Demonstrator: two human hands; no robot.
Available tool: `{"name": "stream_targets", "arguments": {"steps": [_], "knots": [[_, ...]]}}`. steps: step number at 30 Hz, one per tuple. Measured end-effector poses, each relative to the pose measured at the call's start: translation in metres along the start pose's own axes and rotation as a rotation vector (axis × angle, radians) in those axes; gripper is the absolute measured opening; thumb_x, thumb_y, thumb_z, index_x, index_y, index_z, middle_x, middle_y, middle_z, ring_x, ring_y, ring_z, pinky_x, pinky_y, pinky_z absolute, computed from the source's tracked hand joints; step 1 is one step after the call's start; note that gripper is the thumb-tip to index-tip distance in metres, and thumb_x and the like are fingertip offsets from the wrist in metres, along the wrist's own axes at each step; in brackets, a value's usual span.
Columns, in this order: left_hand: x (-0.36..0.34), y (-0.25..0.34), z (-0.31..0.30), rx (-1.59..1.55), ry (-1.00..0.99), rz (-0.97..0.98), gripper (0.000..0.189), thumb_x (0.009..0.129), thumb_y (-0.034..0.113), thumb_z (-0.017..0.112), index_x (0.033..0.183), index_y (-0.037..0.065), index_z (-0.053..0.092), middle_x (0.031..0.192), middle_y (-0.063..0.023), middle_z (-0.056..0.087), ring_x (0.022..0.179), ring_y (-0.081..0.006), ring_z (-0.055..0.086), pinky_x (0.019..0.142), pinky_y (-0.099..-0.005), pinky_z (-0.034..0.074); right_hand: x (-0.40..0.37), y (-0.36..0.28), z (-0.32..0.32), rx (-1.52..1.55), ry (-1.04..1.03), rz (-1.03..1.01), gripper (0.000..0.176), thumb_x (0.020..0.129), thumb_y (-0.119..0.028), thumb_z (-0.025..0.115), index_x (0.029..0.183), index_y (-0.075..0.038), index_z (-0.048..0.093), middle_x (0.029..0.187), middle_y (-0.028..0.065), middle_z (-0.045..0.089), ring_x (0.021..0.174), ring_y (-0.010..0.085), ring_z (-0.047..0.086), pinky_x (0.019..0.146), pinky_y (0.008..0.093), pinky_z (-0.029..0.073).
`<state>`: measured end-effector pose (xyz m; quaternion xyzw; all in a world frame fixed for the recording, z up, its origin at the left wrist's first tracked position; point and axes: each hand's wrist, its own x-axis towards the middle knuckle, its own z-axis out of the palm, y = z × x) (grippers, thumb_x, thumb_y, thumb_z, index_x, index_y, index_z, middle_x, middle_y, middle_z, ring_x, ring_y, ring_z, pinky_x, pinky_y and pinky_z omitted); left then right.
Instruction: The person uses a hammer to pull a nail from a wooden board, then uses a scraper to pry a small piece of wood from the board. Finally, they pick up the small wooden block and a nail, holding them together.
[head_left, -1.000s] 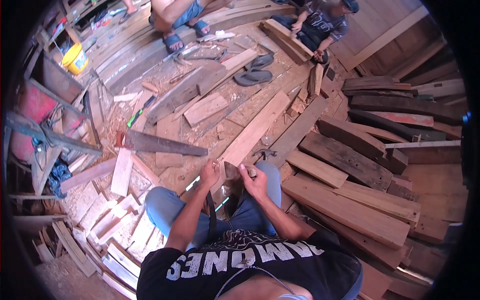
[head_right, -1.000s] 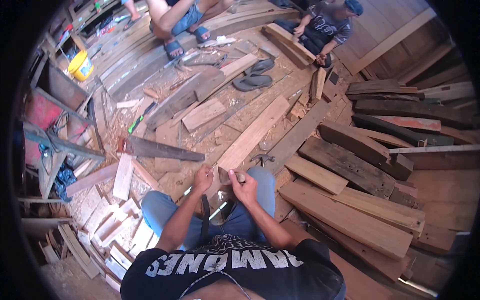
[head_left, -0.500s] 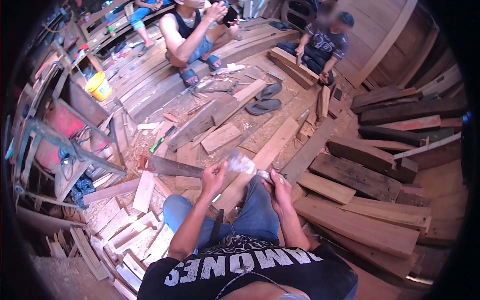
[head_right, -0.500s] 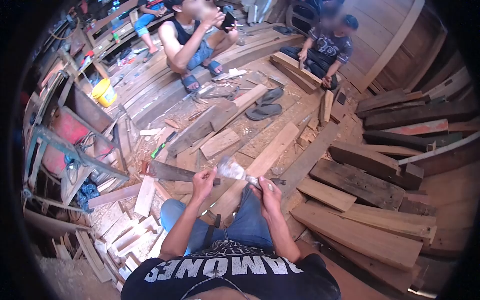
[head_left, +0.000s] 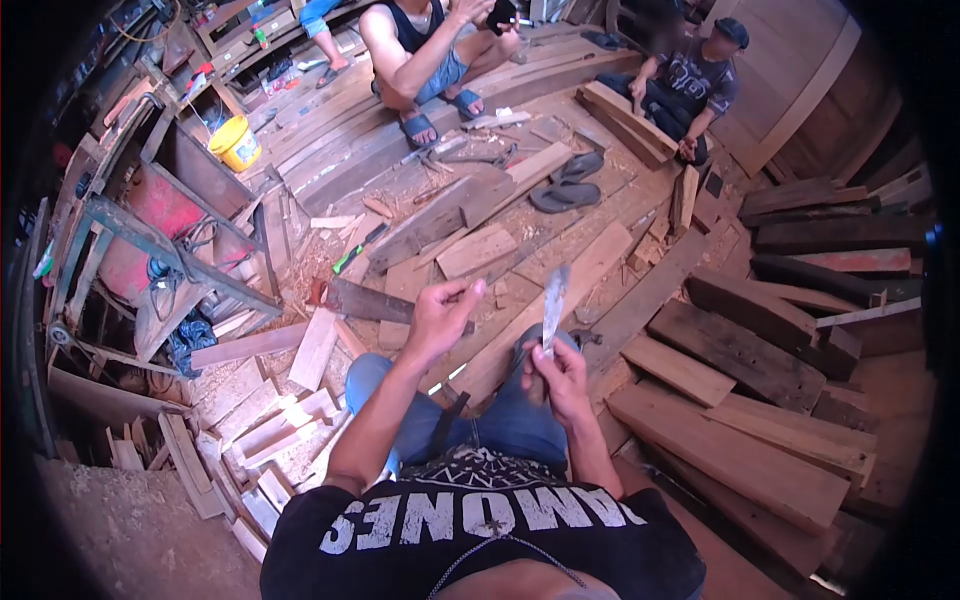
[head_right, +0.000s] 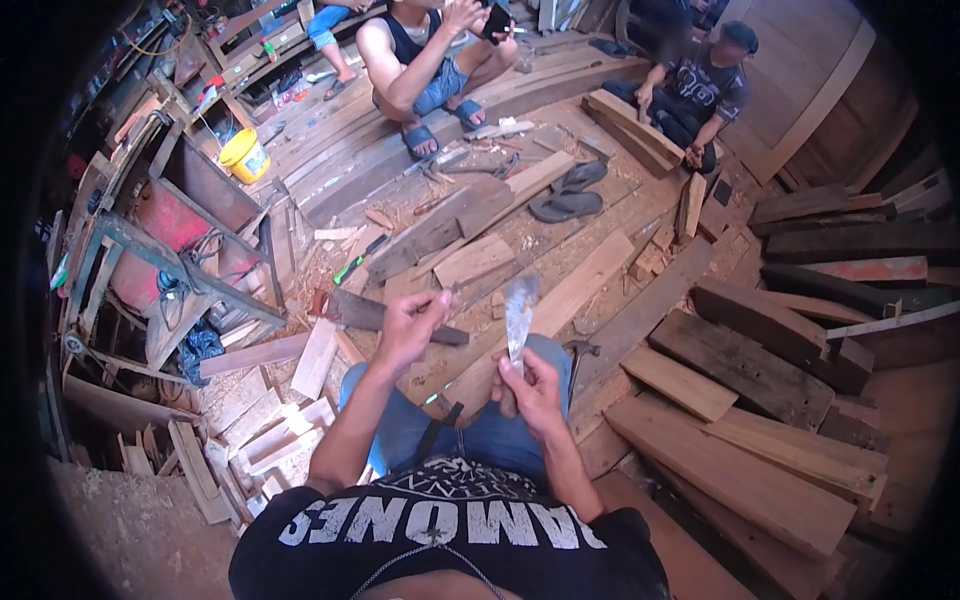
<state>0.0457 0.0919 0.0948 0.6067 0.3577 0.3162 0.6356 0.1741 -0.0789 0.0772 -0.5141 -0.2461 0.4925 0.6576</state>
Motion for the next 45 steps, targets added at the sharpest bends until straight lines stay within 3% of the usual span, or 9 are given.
{"name": "stream_targets", "arguments": {"steps": [2, 8, 21, 35, 37, 39, 45], "knots": [[-0.003, 0.016, -0.001, 0.009, -0.098, 0.008, 0.027, 0.094, 0.022, 0.062, 0.102, -0.003, 0.069, 0.069, 0.0047, 0.057, 0.058, -0.0018, 0.046, 0.049, -0.0196, 0.034, -0.003, -0.01, 0.003, -0.052, -0.043, -0.103, 0.022, 0.097, -0.016, 0.056, 0.11, 0.002, 0.057, 0.072, 0.0054, 0.059, 0.059, 0.013, 0.059, 0.055, 0.024, 0.046], [-0.023, 0.054, 0.005, -0.007, -0.171, 0.129, 0.031, 0.095, 0.016, 0.058, 0.116, -0.008, 0.061, 0.082, -0.0043, 0.065, 0.072, -0.0068, 0.06, 0.065, -0.021, 0.049, -0.021, -0.039, 0.015, -0.115, -0.039, -0.245, 0.029, 0.096, -0.017, 0.057, 0.115, 0.005, 0.055, 0.072, 0.006, 0.059, 0.057, 0.0117, 0.056, 0.054, 0.024, 0.045], [-0.061, 0.1, 0.008, 0.15, -0.316, 0.271, 0.025, 0.099, 0.013, 0.051, 0.115, -0.004, 0.059, 0.076, -0.0044, 0.064, 0.07, -0.0058, 0.057, 0.058, -0.0198, 0.04, -0.039, -0.043, 0.014, -0.177, 0.054, -0.378, 0.031, 0.099, -0.021, 0.053, 0.111, 0.007, 0.059, 0.074, 0.0066, 0.059, 0.064, 0.0137, 0.056, 0.061, 0.0265, 0.045], [-0.074, 0.107, 0.008, 0.125, -0.267, 0.32, 0.023, 0.097, 0.01, 0.053, 0.115, -0.004, 0.059, 0.074, -0.0039, 0.062, 0.07, -0.0063, 0.057, 0.062, -0.0195, 0.045, -0.05, -0.046, 0.012, -0.299, 0.162, -0.349, 0.013, 0.092, -0.009, 0.064, 0.092, 0.004, 0.068, 0.071, 0.0016, 0.059, 0.063, 0.008, 0.053, 0.059, 0.0222, 0.042], [-0.075, 0.107, 0.008, 0.124, -0.252, 0.328, 0.023, 0.097, 0.009, 0.054, 0.115, -0.004, 0.059, 0.075, -0.0039, 0.063, 0.071, -0.0065, 0.058, 0.063, -0.0193, 0.045, -0.049, -0.045, 0.01, -0.416, 0.182, -0.393, 0.011, 0.089, -0.006, 0.065, 0.092, 0.004, 0.068, 0.071, 0.0027, 0.059, 0.062, 0.0079, 0.051, 0.057, 0.0224, 0.04], [-0.074, 0.109, 0.007, 0.153, -0.217, 0.353, 0.022, 0.094, 0.007, 0.057, 0.11, -0.005, 0.063, 0.078, -0.01, 0.068, 0.071, -0.0092, 0.065, 0.063, -0.0235, 0.051, -0.047, -0.044, 0.011, -0.445, 0.194, -0.454, 0.011, 0.088, -0.005, 0.066, 0.093, 0.004, 0.068, 0.07, 0.0037, 0.059, 0.062, 0.0085, 0.051, 0.057, 0.0226, 0.04], [-0.074, 0.114, 0.008, 0.311, -0.14, 0.464, 0.022, 0.091, 0.005, 0.059, 0.11, -0.002, 0.066, 0.076, -0.012, 0.069, 0.064, -0.0098, 0.065, 0.054, -0.0236, 0.049, -0.042, -0.045, 0.015, -0.653, 0.272, -0.68, 0.017, 0.082, 0.0, 0.069, 0.099, 0.003, 0.069, 0.074, 0.0087, 0.062, 0.065, 0.0134, 0.057, 0.06, 0.0256, 0.044]]}}
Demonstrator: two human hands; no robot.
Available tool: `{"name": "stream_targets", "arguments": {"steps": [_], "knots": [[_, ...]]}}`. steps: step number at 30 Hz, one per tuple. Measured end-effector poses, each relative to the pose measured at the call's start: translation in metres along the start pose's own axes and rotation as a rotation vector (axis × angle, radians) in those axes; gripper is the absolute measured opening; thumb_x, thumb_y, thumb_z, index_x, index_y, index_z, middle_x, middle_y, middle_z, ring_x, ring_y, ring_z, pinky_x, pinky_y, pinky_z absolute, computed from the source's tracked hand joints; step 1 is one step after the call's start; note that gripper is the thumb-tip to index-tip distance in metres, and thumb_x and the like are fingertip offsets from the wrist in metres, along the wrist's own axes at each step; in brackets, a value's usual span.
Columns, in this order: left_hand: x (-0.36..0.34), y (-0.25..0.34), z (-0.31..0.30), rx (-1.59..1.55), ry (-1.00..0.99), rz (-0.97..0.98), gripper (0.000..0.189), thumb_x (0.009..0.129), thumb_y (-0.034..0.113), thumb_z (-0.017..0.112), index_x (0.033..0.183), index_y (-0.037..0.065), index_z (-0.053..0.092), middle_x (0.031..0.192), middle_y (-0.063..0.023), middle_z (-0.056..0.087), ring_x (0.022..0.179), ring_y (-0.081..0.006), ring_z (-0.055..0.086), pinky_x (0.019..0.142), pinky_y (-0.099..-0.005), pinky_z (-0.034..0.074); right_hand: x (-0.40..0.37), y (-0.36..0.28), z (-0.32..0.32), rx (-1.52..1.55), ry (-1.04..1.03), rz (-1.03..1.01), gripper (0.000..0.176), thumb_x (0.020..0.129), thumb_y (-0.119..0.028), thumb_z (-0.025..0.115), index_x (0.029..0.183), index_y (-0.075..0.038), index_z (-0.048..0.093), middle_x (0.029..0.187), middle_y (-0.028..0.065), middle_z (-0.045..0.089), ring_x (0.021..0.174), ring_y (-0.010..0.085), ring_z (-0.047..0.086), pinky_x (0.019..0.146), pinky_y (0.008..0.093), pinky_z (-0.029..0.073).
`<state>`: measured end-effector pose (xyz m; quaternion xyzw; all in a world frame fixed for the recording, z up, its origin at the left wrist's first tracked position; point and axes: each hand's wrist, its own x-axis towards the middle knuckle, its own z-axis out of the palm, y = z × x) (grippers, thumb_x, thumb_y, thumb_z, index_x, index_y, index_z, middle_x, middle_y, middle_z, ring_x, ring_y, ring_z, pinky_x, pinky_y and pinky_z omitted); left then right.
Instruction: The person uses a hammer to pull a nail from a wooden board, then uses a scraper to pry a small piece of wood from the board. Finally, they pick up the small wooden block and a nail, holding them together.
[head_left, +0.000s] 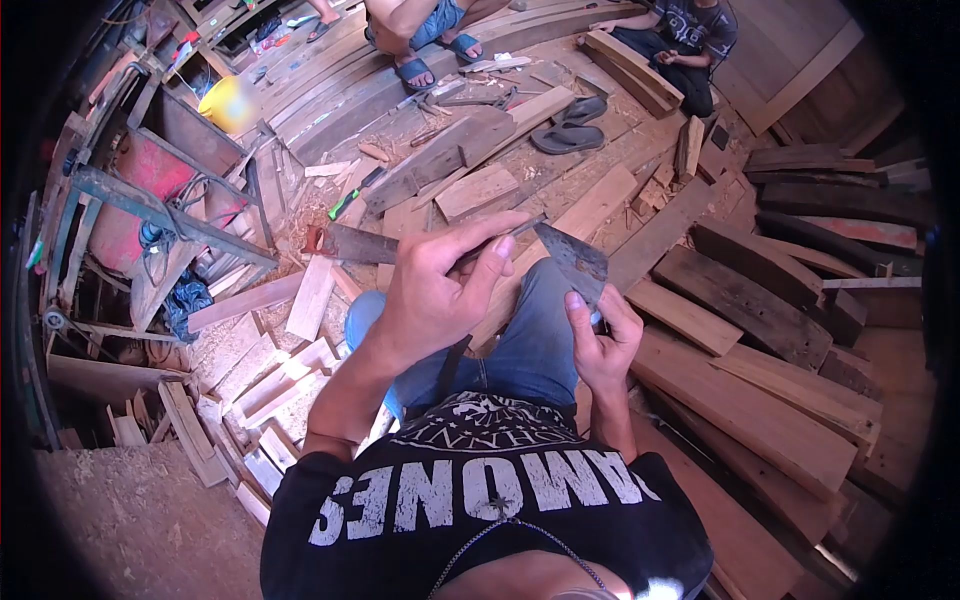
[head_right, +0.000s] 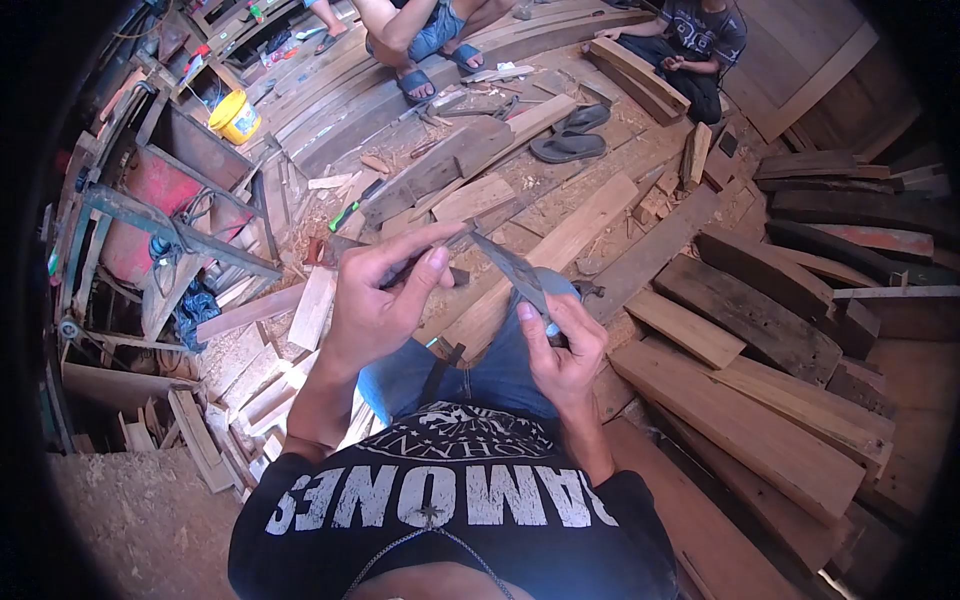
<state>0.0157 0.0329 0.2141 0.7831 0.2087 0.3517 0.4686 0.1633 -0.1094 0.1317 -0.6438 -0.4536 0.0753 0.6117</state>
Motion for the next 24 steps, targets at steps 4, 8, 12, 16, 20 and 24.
{"name": "stream_targets", "arguments": {"steps": [4, 8, 12, 16, 20, 24], "knots": [[-0.001, -0.008, 0.002, 0.077, 0.024, 0.028, 0.024, 0.092, 0.004, 0.059, 0.114, 0.001, 0.067, 0.073, -0.0088, 0.069, 0.065, -0.01, 0.066, 0.056, -0.0218, 0.048, 0.002, -0.006, 0.003, -0.123, 0.034, -0.091, 0.027, 0.081, 0.002, 0.07, 0.107, -0.001, 0.07, 0.081, 0.0119, 0.067, 0.07, 0.0182, 0.064, 0.064, 0.0285, 0.048], [-0.001, -0.01, 0.001, 0.183, 0.047, 0.127, 0.025, 0.089, 0.0, 0.06, 0.112, 0.001, 0.068, 0.074, -0.0108, 0.069, 0.067, -0.0146, 0.069, 0.057, -0.023, 0.05, 0.002, -0.01, 0.007, -0.183, 0.056, -0.112, 0.029, 0.08, 0.001, 0.07, 0.109, -0.004, 0.07, 0.081, 0.0119, 0.067, 0.068, 0.019, 0.063, 0.062, 0.0282, 0.048], [-0.002, -0.011, 0.0, 0.242, 0.049, 0.168, 0.027, 0.086, -0.002, 0.061, 0.112, 0.002, 0.068, 0.071, -0.0121, 0.068, 0.063, -0.0153, 0.068, 0.055, -0.0239, 0.049, 0.001, -0.01, 0.009, -0.264, 0.096, -0.156, 0.03, 0.08, 0.001, 0.071, 0.11, -0.005, 0.071, 0.079, 0.011, 0.066, 0.066, 0.0183, 0.062, 0.06, 0.0278, 0.048], [-0.003, -0.011, -0.001, 0.315, 0.05, 0.199, 0.029, 0.085, -0.003, 0.062, 0.113, 0.002, 0.068, 0.07, -0.0119, 0.067, 0.061, -0.0154, 0.067, 0.053, -0.0253, 0.048, -0.002, -0.01, 0.011, -0.311, 0.124, -0.18, 0.032, 0.079, 0.001, 0.071, 0.11, -0.006, 0.071, 0.074, 0.0105, 0.063, 0.063, 0.0184, 0.06, 0.059, 0.0287, 0.047], [-0.005, -0.011, -0.001, 0.34, 0.066, 0.226, 0.031, 0.083, -0.004, 0.063, 0.113, 0.003, 0.068, 0.07, -0.0121, 0.066, 0.059, -0.0171, 0.066, 0.052, -0.027, 0.048, -0.005, -0.006, 0.014, -0.326, 0.15, -0.21, 0.033, 0.078, 0.001, 0.071, 0.111, -0.007, 0.07, 0.073, 0.0106, 0.062, 0.061, 0.0191, 0.059, 0.058, 0.0289, 0.047], [-0.007, -0.011, -0.001, 0.389, 0.082, 0.265, 0.034, 0.08, -0.004, 0.065, 0.113, 0.004, 0.068, 0.072, -0.0124, 0.066, 0.059, -0.019, 0.066, 0.053, -0.0279, 0.048, -0.007, -0.007, 0.014, -0.343, 0.15, -0.203, 0.035, 0.077, 0.001, 0.071, 0.111, -0.007, 0.07, 0.074, 0.0108, 0.062, 0.062, 0.02, 0.059, 0.059, 0.0295, 0.047]]}}
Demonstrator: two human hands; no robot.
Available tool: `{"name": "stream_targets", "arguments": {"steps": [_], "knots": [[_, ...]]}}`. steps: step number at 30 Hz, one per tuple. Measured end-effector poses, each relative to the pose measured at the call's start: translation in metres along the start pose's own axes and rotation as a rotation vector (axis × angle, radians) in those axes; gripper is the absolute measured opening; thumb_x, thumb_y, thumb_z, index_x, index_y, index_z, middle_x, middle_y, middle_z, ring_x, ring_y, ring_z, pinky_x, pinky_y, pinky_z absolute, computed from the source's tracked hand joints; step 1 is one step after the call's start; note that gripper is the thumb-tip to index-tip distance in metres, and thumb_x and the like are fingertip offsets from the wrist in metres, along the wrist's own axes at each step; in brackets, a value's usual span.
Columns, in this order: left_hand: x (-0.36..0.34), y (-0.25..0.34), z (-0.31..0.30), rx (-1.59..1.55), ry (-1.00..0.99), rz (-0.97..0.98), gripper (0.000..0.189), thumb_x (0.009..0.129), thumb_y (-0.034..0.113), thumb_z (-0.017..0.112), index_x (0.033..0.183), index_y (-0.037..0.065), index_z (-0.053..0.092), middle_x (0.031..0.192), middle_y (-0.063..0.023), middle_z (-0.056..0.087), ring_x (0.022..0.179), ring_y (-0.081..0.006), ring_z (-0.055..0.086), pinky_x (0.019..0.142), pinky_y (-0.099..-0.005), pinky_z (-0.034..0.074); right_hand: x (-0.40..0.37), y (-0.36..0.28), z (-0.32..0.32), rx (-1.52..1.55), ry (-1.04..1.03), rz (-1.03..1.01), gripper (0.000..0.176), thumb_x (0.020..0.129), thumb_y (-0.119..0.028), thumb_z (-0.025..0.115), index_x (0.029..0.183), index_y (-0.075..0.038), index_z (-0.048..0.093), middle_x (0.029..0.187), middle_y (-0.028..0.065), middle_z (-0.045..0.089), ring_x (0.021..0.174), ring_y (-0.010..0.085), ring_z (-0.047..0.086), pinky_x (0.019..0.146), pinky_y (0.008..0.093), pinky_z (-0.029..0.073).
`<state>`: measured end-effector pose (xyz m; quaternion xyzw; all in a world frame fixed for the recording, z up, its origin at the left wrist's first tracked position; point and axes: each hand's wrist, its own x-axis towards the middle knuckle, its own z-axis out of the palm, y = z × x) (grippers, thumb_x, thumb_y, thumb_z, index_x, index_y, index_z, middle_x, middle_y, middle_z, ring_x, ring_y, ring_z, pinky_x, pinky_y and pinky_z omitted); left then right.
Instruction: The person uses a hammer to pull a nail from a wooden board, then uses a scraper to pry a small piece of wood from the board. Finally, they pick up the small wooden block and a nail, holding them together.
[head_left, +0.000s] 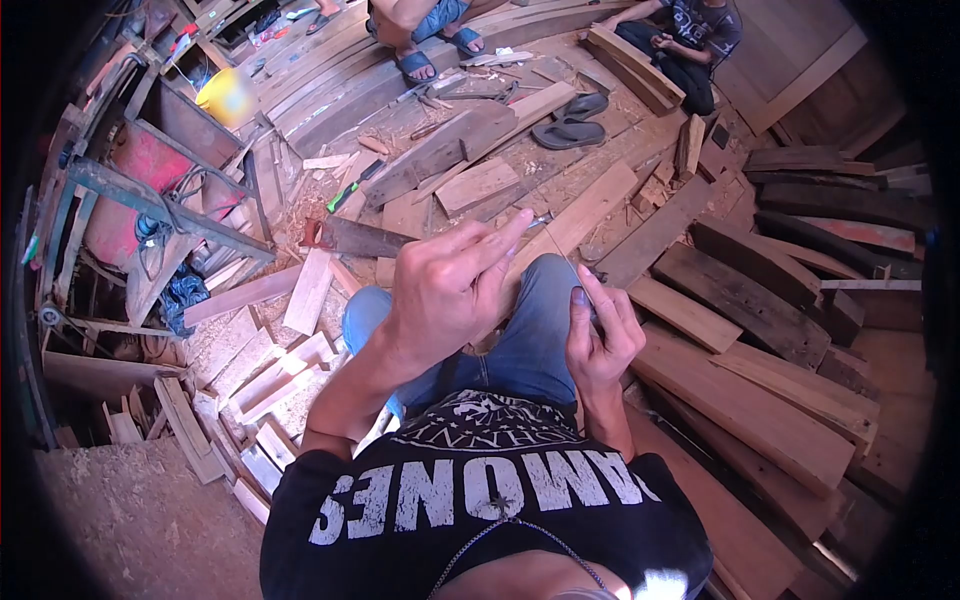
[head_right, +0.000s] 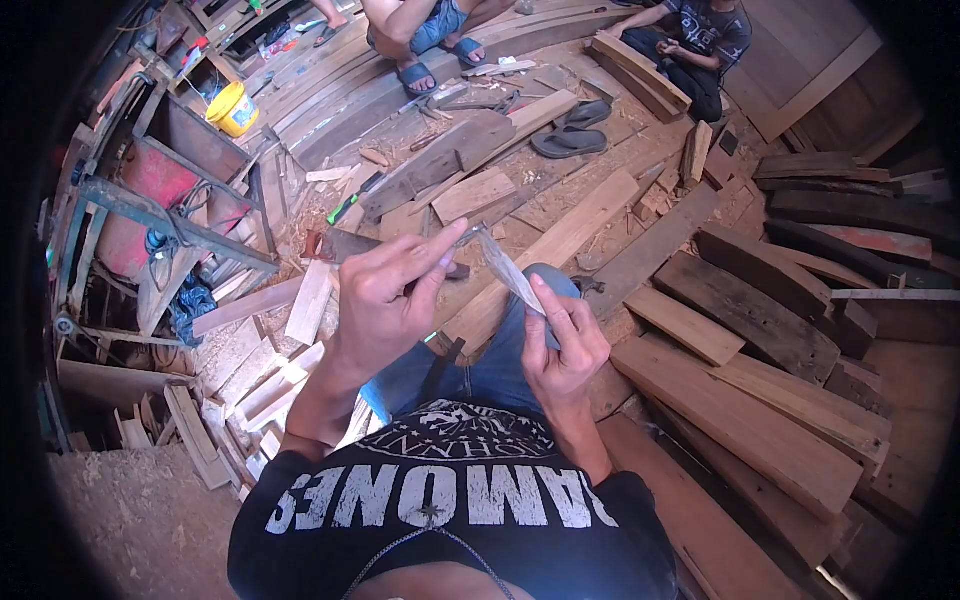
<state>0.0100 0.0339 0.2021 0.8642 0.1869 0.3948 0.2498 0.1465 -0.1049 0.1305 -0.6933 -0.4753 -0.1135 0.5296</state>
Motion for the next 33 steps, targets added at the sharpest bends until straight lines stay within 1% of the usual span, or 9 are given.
{"name": "stream_targets", "arguments": {"steps": [5, 7, 8, 11, 13, 22, 24, 27, 33], "knots": [[-0.003, 0.0, 0.001, 0.026, 0.026, 0.015, 0.036, 0.079, -0.006, 0.066, 0.113, 0.004, 0.069, 0.075, -0.0123, 0.067, 0.061, -0.0192, 0.066, 0.054, -0.0285, 0.049, 0.0, -0.003, 0.0, -0.011, -0.001, 0.003, 0.036, 0.077, 0.001, 0.071, 0.112, -0.008, 0.071, 0.074, 0.0106, 0.062, 0.062, 0.0202, 0.06, 0.059, 0.0303, 0.047], [-0.004, 0.001, 0.0, 0.033, 0.031, 0.017, 0.037, 0.078, -0.006, 0.067, 0.113, 0.005, 0.069, 0.076, -0.0122, 0.068, 0.061, -0.0193, 0.066, 0.054, -0.0286, 0.05, 0.001, -0.005, -0.001, -0.019, -0.018, -0.018, 0.03, 0.081, 0.005, 0.067, 0.109, -0.003, 0.07, 0.073, 0.0115, 0.062, 0.062, 0.0169, 0.058, 0.061, 0.0258, 0.046], [-0.003, 0.002, -0.002, 0.053, 0.032, 0.023, 0.038, 0.077, -0.007, 0.067, 0.113, 0.005, 0.069, 0.077, -0.012, 0.068, 0.062, -0.0196, 0.066, 0.055, -0.0288, 0.05, 0.001, -0.005, -0.001, -0.018, -0.017, -0.019, 0.03, 0.081, 0.005, 0.067, 0.109, -0.003, 0.07, 0.073, 0.0115, 0.062, 0.062, 0.0169, 0.058, 0.061, 0.0258, 0.046], [-0.005, 0.002, -0.003, 0.086, 0.038, 0.043, 0.039, 0.075, -0.007, 0.067, 0.112, 0.006, 0.07, 0.079, -0.0116, 0.068, 0.063, -0.0203, 0.067, 0.055, -0.0292, 0.05, 0.0, -0.005, -0.001, -0.033, -0.015, -0.033, 0.03, 0.08, 0.005, 0.067, 0.109, -0.003, 0.07, 0.072, 0.0115, 0.061, 0.061, 0.017, 0.058, 0.059, 0.0261, 0.045], [-0.005, 0.001, -0.003, 0.101, 0.048, 0.059, 0.039, 0.074, -0.007, 0.068, 0.111, 0.006, 0.07, 0.079, -0.0113, 0.068, 0.063, -0.0207, 0.067, 0.055, -0.0295, 0.05, -0.002, -0.004, 0.0, -0.046, -0.018, -0.004, 0.035, 0.077, 0.0, 0.071, 0.111, -0.009, 0.071, 0.074, 0.0097, 0.062, 0.06, 0.021, 0.058, 0.057, 0.0311, 0.047], [-0.009, -0.007, 0.001, 0.202, 0.081, 0.094, 0.042, 0.072, -0.005, 0.068, 0.111, 0.008, 0.07, 0.08, -0.0098, 0.067, 0.063, -0.0226, 0.065, 0.056, -0.032, 0.051, -0.003, 0.0, 0.003, -0.042, -0.039, -0.003, 0.034, 0.077, -0.001, 0.071, 0.11, -0.009, 0.071, 0.073, 0.0098, 0.062, 0.057, 0.0204, 0.058, 0.054, 0.0312, 0.046], [-0.012, -0.013, 0.003, 0.238, 0.042, 0.101, 0.045, 0.073, 0.001, 0.063, 0.116, 0.012, 0.068, 0.083, -0.0081, 0.065, 0.067, -0.0229, 0.065, 0.055, -0.0339, 0.053, -0.001, -0.003, 0.003, -0.04, -0.064, 0.026, 0.033, 0.077, -0.001, 0.071, 0.11, -0.009, 0.071, 0.073, 0.01, 0.062, 0.057, 0.0205, 0.058, 0.054, 0.0313, 0.046], [-0.012, -0.011, 0.005, 0.236, 0.05, 0.068, 0.043, 0.071, -0.004, 0.068, 0.112, 0.01, 0.07, 0.081, -0.0078, 0.066, 0.064, -0.0228, 0.064, 0.057, -0.0325, 0.05, -0.002, -0.003, 0.002, -0.052, -0.092, 0.059, 0.033, 0.077, -0.001, 0.071, 0.109, -0.009, 0.072, 0.072, 0.0102, 0.061, 0.057, 0.0206, 0.058, 0.053, 0.0314, 0.046], [-0.011, -0.013, 0.007, 0.275, 0.023, 0.061, 0.044, 0.071, -0.004, 0.068, 0.112, 0.01, 0.07, 0.082, -0.0074, 0.066, 0.065, -0.023, 0.064, 0.057, -0.0333, 0.05, -0.001, -0.002, 0.002, -0.065, -0.089, 0.059, 0.031, 0.077, -0.001, 0.071, 0.107, -0.009, 0.072, 0.07, 0.0101, 0.061, 0.056, 0.0204, 0.058, 0.053, 0.0312, 0.046]]}}
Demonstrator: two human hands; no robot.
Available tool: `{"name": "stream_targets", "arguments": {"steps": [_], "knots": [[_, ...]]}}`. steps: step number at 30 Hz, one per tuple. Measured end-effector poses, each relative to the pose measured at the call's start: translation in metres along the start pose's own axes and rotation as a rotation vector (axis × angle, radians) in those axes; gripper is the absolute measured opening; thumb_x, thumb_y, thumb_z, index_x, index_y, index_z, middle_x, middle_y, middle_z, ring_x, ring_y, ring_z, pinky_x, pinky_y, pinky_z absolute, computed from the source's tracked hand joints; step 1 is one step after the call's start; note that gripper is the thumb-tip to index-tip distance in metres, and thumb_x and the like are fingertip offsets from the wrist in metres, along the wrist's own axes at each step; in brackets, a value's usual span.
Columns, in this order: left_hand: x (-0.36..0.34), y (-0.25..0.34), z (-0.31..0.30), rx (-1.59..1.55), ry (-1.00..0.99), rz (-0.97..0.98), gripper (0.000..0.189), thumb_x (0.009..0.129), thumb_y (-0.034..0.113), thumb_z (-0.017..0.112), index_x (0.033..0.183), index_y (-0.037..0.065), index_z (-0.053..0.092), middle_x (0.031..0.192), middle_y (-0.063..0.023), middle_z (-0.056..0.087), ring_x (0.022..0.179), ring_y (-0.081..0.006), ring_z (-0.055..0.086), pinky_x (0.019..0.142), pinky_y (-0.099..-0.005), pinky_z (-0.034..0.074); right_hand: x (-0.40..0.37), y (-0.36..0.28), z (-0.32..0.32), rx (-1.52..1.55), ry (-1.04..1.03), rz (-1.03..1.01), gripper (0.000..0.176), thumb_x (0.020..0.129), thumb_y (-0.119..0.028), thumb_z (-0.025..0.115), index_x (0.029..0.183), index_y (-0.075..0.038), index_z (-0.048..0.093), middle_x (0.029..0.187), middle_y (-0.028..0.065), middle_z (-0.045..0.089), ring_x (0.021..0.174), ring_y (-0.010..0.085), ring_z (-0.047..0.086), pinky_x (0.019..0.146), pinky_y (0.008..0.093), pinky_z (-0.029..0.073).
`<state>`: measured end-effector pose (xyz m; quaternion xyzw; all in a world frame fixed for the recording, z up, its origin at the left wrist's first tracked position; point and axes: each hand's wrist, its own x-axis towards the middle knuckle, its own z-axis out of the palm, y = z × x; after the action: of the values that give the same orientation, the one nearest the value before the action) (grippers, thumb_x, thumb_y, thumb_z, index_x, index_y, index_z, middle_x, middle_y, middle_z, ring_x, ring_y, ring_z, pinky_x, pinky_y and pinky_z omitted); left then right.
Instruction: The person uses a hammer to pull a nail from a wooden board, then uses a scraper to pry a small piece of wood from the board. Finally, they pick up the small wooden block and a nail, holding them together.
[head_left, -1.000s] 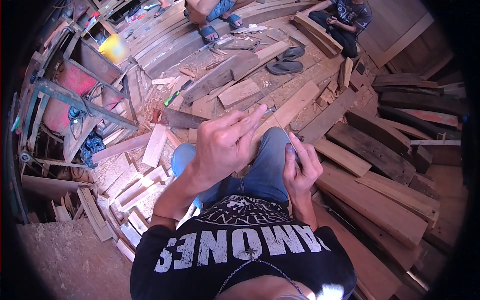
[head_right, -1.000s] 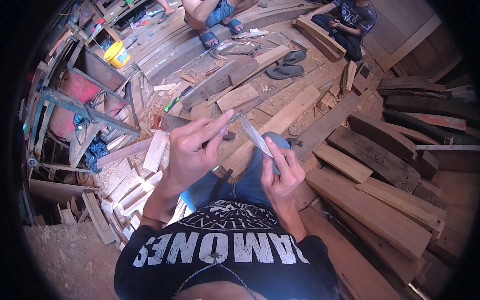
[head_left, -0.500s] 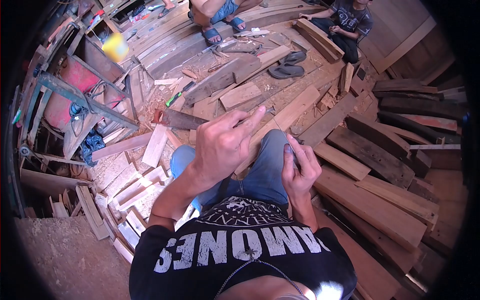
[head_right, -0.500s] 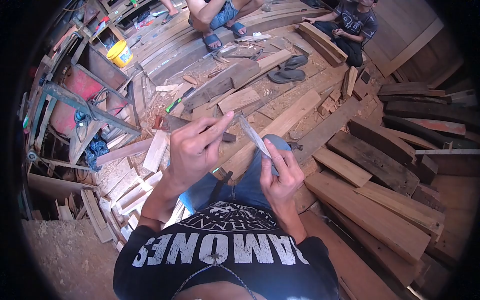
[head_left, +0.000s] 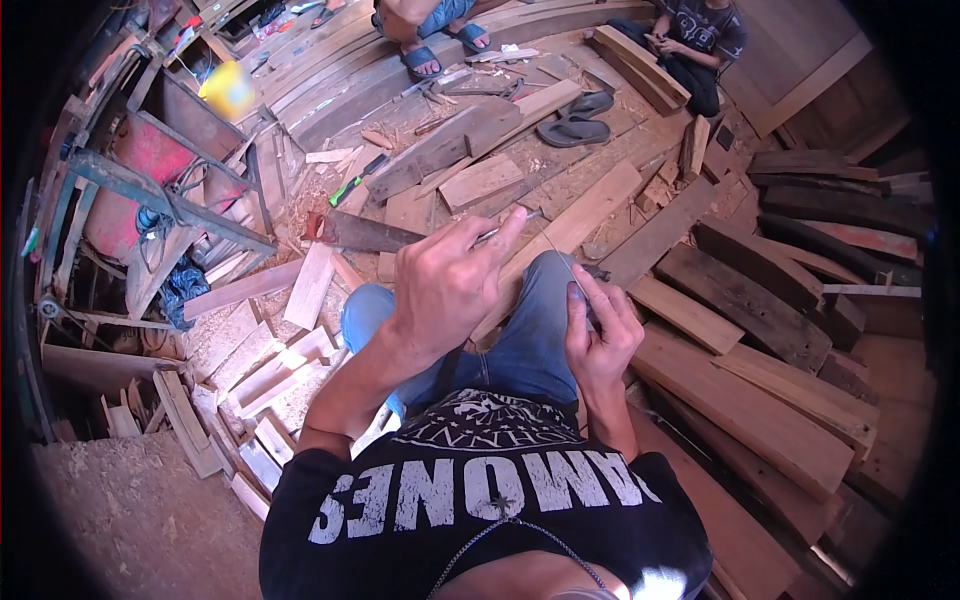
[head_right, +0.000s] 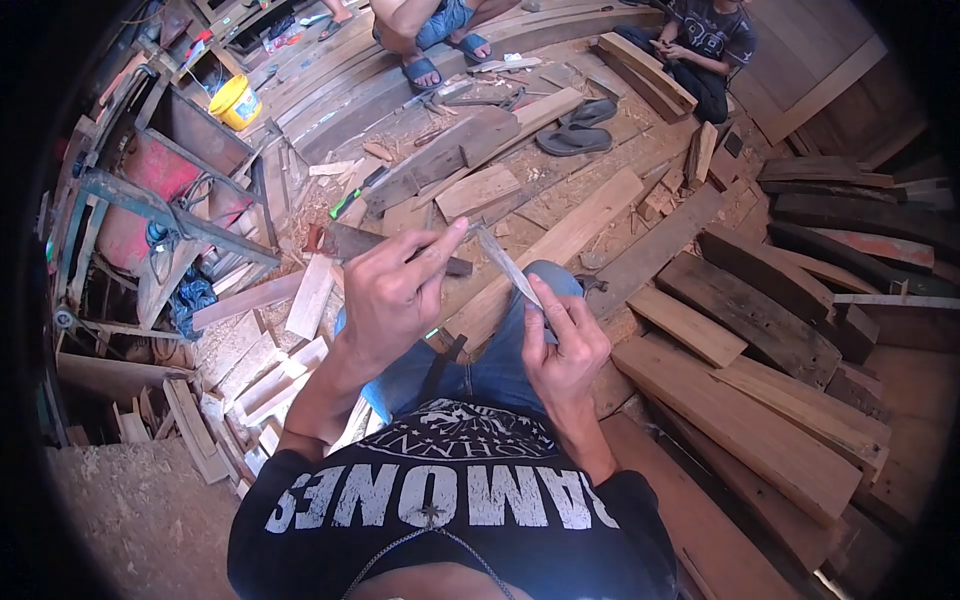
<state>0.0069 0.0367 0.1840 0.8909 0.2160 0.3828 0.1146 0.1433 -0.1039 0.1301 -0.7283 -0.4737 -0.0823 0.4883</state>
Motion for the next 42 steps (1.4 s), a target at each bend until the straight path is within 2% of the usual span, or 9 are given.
{"name": "stream_targets", "arguments": {"steps": [10, 18, 22, 26, 28, 32, 36, 38, 42], "knots": [[0.0, -0.007, 0.01, 0.017, -0.016, -0.008, 0.041, 0.072, -0.001, 0.069, 0.112, 0.01, 0.07, 0.081, -0.0075, 0.066, 0.064, -0.0231, 0.064, 0.057, -0.0334, 0.05, 0.003, 0.002, 0.003, 0.001, -0.041, 0.065, 0.025, 0.079, -0.004, 0.071, 0.104, -0.009, 0.073, 0.068, 0.0105, 0.06, 0.052, 0.0211, 0.056, 0.051, 0.0322, 0.045], [-0.009, -0.019, 0.027, 0.032, -0.066, -0.102, 0.027, 0.08, 0.016, 0.072, 0.105, 0.007, 0.072, 0.071, -0.0081, 0.062, 0.056, -0.0237, 0.061, 0.05, -0.0346, 0.048, 0.004, 0.005, 0.006, -0.023, -0.226, 0.225, 0.016, 0.084, -0.015, 0.07, 0.097, -0.004, 0.073, 0.062, 0.0127, 0.057, 0.049, 0.0249, 0.055, 0.049, 0.0354, 0.043], [-0.015, -0.027, 0.037, 0.04, -0.114, -0.141, 0.025, 0.08, 0.017, 0.071, 0.104, 0.008, 0.072, 0.069, -0.008, 0.062, 0.056, -0.0246, 0.061, 0.05, -0.036, 0.048, 0.004, 0.01, 0.008, -0.043, -0.28, 0.256, 0.018, 0.085, -0.019, 0.07, 0.093, -0.003, 0.072, 0.067, 0.017, 0.062, 0.055, 0.0317, 0.061, 0.052, 0.0384, 0.046], [-0.022, -0.041, 0.051, 0.045, -0.164, -0.154, 0.025, 0.079, 0.012, 0.069, 0.104, 0.01, 0.073, 0.069, -0.0082, 0.062, 0.057, -0.0264, 0.062, 0.052, -0.0378, 0.049, 0.009, 0.016, 0.009, -0.128, -0.38, 0.314, 0.027, 0.084, -0.022, 0.071, 0.096, 0.001, 0.071, 0.062, 0.0191, 0.061, 0.05, 0.0271, 0.059, 0.05, 0.0347, 0.043], [-0.028, -0.049, 0.063, 0.032, -0.184, -0.168, 0.026, 0.078, 0.011, 0.068, 0.104, 0.011, 0.073, 0.07, -0.0087, 0.063, 0.059, -0.0271, 0.063, 0.053, -0.0385, 0.05, 0.012, 0.018, 0.011, -0.24, -0.44, 0.318, 0.029, 0.085, -0.029, 0.069, 0.095, -0.001, 0.071, 0.062, 0.02, 0.062, 0.055, 0.0345, 0.062, 0.054, 0.0407, 0.048], [-0.053, -0.077, 0.099, 0.003, -0.296, -0.273, 0.024, 0.078, 0.01, 0.067, 0.101, 0.009, 0.072, 0.076, -0.0114, 0.067, 0.067, -0.0308, 0.066, 0.059, -0.0408, 0.052, 0.012, 0.032, 0.03, -0.278, -0.503, 0.34, 0.029, 0.087, -0.031, 0.065, 0.095, -0.003, 0.071, 0.068, 0.0223, 0.064, 0.065, 0.0396, 0.064, 0.062, 0.0467, 0.051], [-0.09, -0.098, 0.145, -0.017, -0.437, -0.409, 0.018, 0.081, 0.014, 0.066, 0.097, 0.008, 0.072, 0.081, -0.0144, 0.068, 0.073, -0.0339, 0.066, 0.066, -0.0437, 0.053, 0.001, 0.07, 0.056, -0.444, -0.752, 0.366, 0.026, 0.085, -0.03, 0.064, 0.089, -0.005, 0.07, 0.072, 0.0224, 0.065, 0.074, 0.0426, 0.064, 0.07, 0.0496, 0.052], [-0.108, -0.109, 0.171, -0.012, -0.507, -0.498, 0.017, 0.082, 0.016, 0.067, 0.096, 0.008, 0.073, 0.084, -0.0175, 0.068, 0.074, -0.0354, 0.066, 0.069, -0.0452, 0.052, -0.006, 0.091, 0.068, -0.442, -0.843, 0.285, 0.023, 0.085, -0.026, 0.059, 0.087, -0.006, 0.07, 0.074, 0.0263, 0.064, 0.072, 0.0431, 0.064, 0.068, 0.0519, 0.051], [-0.145, -0.127, 0.209, -0.131, -0.495, -0.644, 0.018, 0.082, 0.022, 0.068, 0.092, 0.009, 0.074, 0.083, -0.0202, 0.067, 0.082, -0.0363, 0.066, 0.073, -0.0451, 0.052, -0.013, 0.136, 0.1, -0.533, -0.955, 0.119, 0.024, 0.084, -0.02, 0.051, 0.083, -0.002, 0.067, 0.082, 0.026, 0.065, 0.078, 0.0414, 0.066, 0.073, 0.0506, 0.053]]}}
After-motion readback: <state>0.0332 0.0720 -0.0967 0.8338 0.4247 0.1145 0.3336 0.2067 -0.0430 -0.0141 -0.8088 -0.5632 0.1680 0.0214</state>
